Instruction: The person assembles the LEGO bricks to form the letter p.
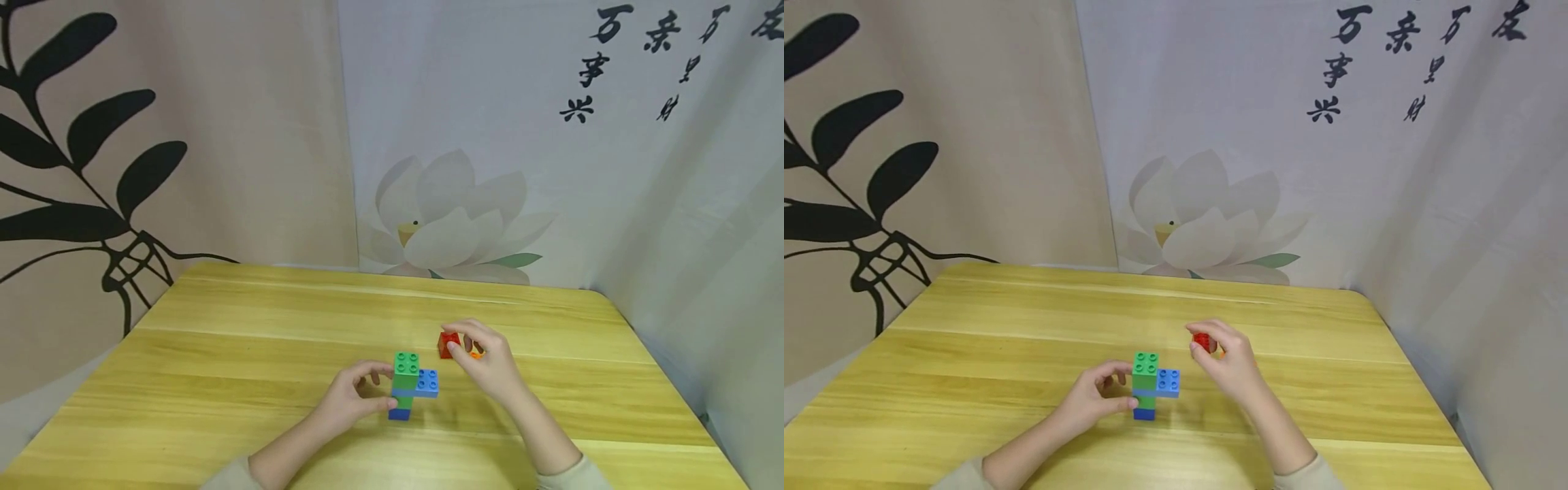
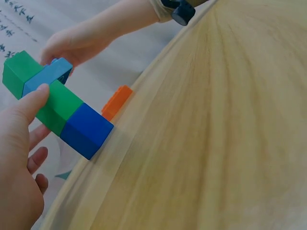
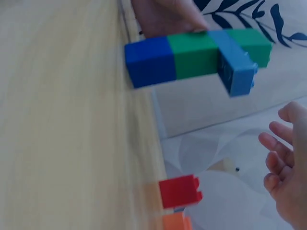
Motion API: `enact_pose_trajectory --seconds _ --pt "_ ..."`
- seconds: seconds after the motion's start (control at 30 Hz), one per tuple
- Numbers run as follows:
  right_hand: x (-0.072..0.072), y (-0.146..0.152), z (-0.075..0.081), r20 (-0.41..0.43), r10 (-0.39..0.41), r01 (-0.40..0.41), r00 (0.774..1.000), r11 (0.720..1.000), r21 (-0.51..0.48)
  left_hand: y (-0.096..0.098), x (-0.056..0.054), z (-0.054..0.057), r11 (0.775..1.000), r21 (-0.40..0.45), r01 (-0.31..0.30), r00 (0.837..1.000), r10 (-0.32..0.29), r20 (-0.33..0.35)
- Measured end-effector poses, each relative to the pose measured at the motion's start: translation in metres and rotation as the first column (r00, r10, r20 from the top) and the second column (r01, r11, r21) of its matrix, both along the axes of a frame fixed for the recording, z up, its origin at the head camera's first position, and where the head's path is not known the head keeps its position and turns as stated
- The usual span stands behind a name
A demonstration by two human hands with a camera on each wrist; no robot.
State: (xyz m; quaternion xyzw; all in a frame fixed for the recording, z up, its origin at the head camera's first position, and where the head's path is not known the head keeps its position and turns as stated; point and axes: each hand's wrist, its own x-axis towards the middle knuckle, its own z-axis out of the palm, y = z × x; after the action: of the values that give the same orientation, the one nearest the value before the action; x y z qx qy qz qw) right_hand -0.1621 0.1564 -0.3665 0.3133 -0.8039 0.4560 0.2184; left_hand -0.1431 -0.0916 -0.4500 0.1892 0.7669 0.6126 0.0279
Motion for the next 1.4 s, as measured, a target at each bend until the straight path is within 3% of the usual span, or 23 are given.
enact_pose_trajectory --seconds 0.2,0.37,0.7,1.03,1.4 --pt "-0.024 0.016 -0.028 0.054 -0.056 0.055 0.997 0.998 0.021 0.003 0.000 0.002 0.999 0.025 -0.023 1.000 0.023 -0.014" --pt "-0.041 0.031 -0.048 0.186 -0.090 0.085 0.978 0.996 0.035 0.006 0.001 0.003 0.999 0.033 -0.032 0.999 0.032 -0.013" --pt "-0.052 0.039 -0.057 0.332 -0.142 0.102 0.933 0.986 0.135 0.008 0.002 0.004 0.998 0.046 -0.045 0.999 0.045 0.006" --pt "-0.064 0.040 -0.068 0.372 -0.166 0.086 0.913 0.971 0.223 0.009 0.003 0.004 0.998 0.059 -0.030 1.000 0.030 0.010" --pt "-0.068 0.043 -0.076 0.381 -0.185 0.094 0.906 0.964 0.247 0.009 0.003 0.005 0.998 0.060 -0.026 1.000 0.025 0.016"
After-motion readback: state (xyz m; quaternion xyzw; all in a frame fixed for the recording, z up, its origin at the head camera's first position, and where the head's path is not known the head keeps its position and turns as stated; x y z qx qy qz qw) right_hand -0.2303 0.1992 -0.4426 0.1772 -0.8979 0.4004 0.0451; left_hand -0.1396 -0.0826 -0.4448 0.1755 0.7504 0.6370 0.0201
